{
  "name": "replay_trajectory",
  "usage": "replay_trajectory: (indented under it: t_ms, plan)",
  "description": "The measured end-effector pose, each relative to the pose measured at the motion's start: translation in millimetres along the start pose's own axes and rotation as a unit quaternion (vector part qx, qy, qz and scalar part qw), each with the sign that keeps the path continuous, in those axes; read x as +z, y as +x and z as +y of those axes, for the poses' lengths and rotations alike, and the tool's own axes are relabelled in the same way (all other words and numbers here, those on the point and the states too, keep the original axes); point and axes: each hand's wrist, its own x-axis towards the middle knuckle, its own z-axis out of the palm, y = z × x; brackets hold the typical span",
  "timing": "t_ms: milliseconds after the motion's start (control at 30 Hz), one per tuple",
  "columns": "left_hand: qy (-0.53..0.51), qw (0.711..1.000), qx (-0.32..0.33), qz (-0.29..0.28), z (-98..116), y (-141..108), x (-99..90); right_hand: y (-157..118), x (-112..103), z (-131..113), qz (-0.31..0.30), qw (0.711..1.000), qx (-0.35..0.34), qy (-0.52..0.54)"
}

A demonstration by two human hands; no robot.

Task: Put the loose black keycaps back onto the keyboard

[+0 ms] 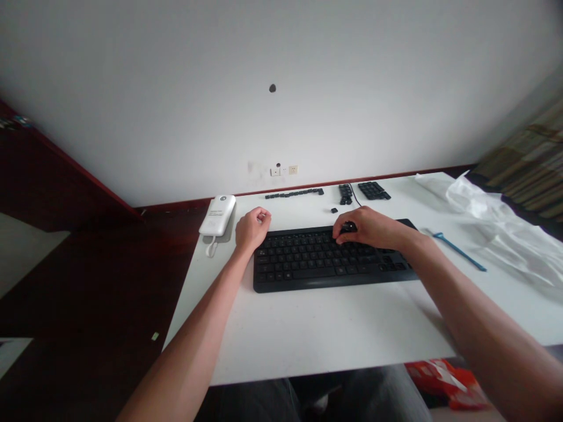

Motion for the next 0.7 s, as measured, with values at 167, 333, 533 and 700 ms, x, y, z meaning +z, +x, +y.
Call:
replay_trajectory:
  t_ms: [167,333,533,700]
  plan:
    - [0.0,1.0,0.002,0.001,0.6,-0.5,-0.6,-0.5,-1.2,-1.1,-0.006,1.0,-0.009,-0.004]
    - [-0.003,1.0,0.004,0.004,-1.1,-0.1,0.4,-1.4,-1.8,-2.9,-0.007,1.0,-0.011,-0.012]
    - [-0.005,1.0,0.009,0.004,-1.9,0.2,0.6,-1.1,-1.6,-3.9,-0.011,1.0,-0.014,-0.012]
    - [-0.005,1.0,0.01,0.007,-2.2,0.1,0.7,-0.4,-2.1,-4.2,-0.009,1.0,-0.009,0.003]
